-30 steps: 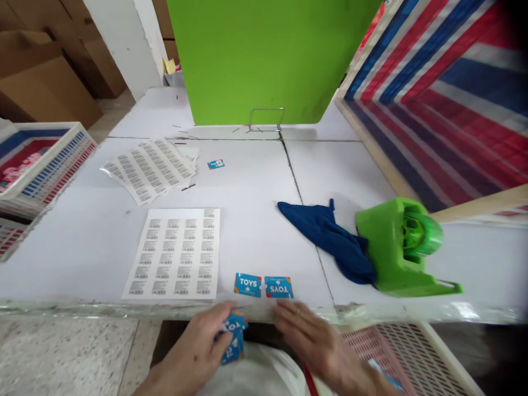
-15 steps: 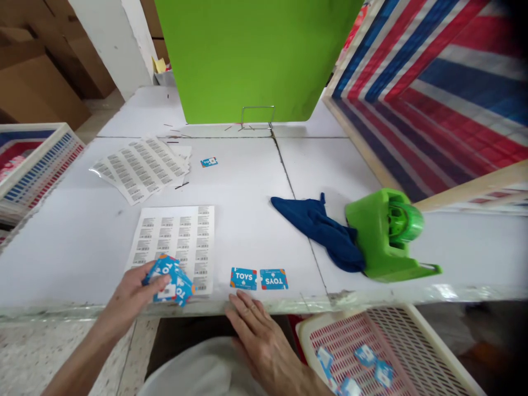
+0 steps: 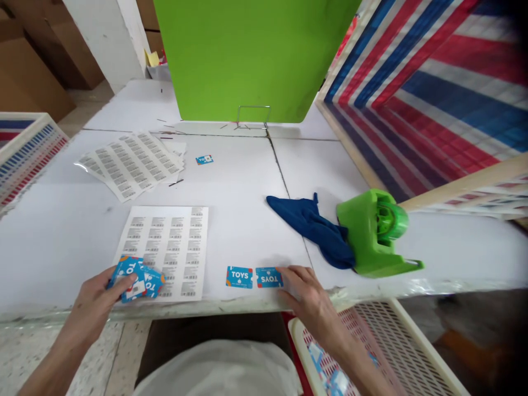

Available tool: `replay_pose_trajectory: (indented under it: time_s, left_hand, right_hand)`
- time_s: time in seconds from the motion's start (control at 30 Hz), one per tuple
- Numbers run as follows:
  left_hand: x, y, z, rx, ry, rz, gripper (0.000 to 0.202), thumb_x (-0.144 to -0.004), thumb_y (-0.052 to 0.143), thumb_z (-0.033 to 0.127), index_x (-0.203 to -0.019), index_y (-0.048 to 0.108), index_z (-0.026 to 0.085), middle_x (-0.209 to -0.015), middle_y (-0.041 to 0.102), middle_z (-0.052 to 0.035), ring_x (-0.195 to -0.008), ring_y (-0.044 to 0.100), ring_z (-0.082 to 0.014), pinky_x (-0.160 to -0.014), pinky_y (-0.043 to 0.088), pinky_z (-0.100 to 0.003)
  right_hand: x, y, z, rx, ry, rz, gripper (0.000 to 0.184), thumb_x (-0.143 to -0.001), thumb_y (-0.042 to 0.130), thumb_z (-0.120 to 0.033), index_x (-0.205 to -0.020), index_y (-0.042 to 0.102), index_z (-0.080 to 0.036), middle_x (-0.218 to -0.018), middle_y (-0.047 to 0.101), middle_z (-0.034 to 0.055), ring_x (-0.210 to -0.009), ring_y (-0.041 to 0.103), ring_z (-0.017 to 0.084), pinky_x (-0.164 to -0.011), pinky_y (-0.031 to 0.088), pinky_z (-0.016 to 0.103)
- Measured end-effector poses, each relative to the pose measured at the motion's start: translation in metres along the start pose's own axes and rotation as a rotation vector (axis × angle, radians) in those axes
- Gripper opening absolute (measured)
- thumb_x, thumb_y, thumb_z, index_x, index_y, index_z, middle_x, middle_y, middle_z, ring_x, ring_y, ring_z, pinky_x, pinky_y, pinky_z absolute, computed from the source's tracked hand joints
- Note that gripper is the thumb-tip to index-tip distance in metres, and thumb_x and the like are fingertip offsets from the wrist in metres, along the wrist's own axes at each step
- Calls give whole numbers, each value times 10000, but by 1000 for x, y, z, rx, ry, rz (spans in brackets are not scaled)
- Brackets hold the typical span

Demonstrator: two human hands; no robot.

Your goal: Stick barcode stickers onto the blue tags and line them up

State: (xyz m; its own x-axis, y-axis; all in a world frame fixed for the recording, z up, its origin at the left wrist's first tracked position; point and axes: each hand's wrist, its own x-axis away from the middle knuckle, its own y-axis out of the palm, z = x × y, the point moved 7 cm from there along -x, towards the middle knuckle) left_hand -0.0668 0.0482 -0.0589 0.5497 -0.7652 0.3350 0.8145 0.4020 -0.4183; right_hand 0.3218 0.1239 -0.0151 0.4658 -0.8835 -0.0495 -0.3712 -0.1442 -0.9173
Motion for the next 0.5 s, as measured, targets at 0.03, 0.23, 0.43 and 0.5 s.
replay_pose_trajectory:
  time_s: [0.03, 0.23, 0.43, 0.5]
  left_hand:
    - [0, 2, -6, 51, -43, -39, 548, -533, 700, 519, -910, 660, 124, -691, 690, -26, -672, 623, -230, -713, 511, -331]
    - [8, 5, -12, 179, -110, -42, 584, -496, 741, 470, -963, 630, 137, -768, 696, -22, -816, 615, -264, -810, 471, -343]
    - [30, -6, 4, 22, -113, 31, 652, -485, 678, 578, -1000, 631, 182, -802, 705, 10, -829, 623, -268, -800, 486, -326]
    - [40, 3, 12, -11, -111, -48, 649, -507, 683, 564, -1030, 615, 186, -816, 705, 14, -829, 628, -262, -804, 486, -316]
  right_hand:
    - [-7, -1, 2, 2, 2, -40, 378, -758, 553, -153, -1127, 498, -212, -1028, 549, 87, -976, 511, 236, -820, 478, 397]
    - [-26, 1, -1, 13, 21, -120, 167, -711, 595, -159, -826, 494, -228, -809, 570, 9, -742, 574, 175, -630, 483, 290]
    - [6, -2, -11, -46, -105, 48, 186, -864, 375, -138, -1000, 462, -230, -826, 626, 13, -752, 619, 136, -679, 493, 255]
    - [19, -12, -20, -70, -218, 183, 222, -860, 361, -96, -988, 489, -224, -899, 627, 40, -838, 614, 137, -739, 494, 256]
